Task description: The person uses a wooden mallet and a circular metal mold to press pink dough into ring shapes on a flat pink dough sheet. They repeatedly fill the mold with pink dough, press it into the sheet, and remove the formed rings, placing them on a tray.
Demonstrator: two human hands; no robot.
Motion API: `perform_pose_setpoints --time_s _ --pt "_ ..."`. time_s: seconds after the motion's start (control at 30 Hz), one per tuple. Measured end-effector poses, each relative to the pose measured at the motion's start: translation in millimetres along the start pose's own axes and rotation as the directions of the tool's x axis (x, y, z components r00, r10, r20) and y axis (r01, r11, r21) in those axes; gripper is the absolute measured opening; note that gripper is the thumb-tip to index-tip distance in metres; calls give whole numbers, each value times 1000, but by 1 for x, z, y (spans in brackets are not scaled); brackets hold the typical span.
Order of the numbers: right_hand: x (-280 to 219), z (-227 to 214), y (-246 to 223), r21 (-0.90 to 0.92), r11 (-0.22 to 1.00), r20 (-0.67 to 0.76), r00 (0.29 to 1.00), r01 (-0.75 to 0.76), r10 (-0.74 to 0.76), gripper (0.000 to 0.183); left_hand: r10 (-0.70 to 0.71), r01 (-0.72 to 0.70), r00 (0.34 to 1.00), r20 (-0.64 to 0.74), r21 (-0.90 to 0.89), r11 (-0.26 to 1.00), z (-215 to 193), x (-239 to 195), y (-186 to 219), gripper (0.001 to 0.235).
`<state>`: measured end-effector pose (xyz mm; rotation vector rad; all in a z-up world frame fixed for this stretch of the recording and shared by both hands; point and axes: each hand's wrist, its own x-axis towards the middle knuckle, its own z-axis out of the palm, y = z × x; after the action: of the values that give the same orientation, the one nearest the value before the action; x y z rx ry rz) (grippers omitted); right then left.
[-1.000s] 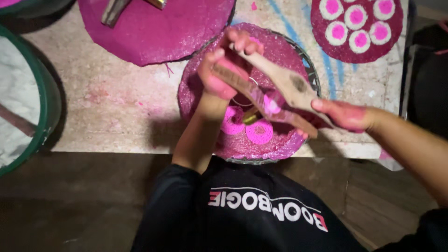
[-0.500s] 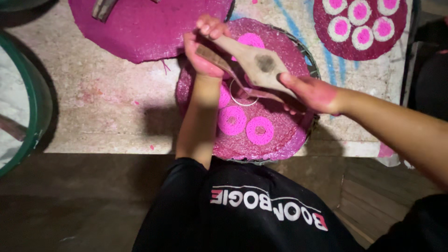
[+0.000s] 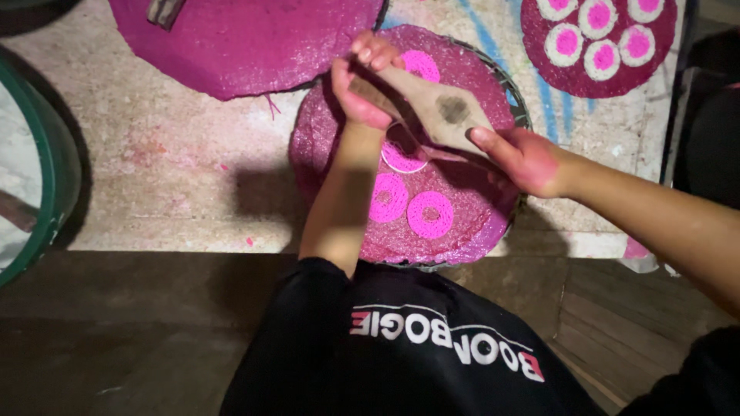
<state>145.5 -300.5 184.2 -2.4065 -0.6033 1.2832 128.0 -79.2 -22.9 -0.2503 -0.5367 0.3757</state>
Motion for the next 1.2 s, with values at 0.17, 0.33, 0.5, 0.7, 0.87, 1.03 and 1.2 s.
perform_pose_setpoints --time_s 0.17,0.33,0.5,0.7,0.87,1.03,1.2 --pt "7 11 2 -20 1000 -119 993 4 -7 72 -78 77 995 70 14 997 4 28 9 23" --pt "21 26 -7 38 995 -118 989 94 -89 66 -103 102 995 -2 181 978 16 33 38 15" --pt "27 38 -3 25 995 -47 994 98 -97 75 -61 70 997 -50 199 978 17 12 55 17" --pt "13 20 35 24 998 -33 998 -59 59 73 -66 61 997 33 127 990 -2 -5 8 21" --pt "-27 -18 99 254 967 -164 986 31 11 81 -63 350 859 -508 492 797 15 12 -16 56" --pt "-78 8 144 531 777 -364 919 339 -153 91 -235 250 756 -611 601 -759 89 -38 7 104" --pt "-90 70 143 639 569 -555 822 518 -126 102 -374 -11 738 -562 544 -839 109 -59 4 121"
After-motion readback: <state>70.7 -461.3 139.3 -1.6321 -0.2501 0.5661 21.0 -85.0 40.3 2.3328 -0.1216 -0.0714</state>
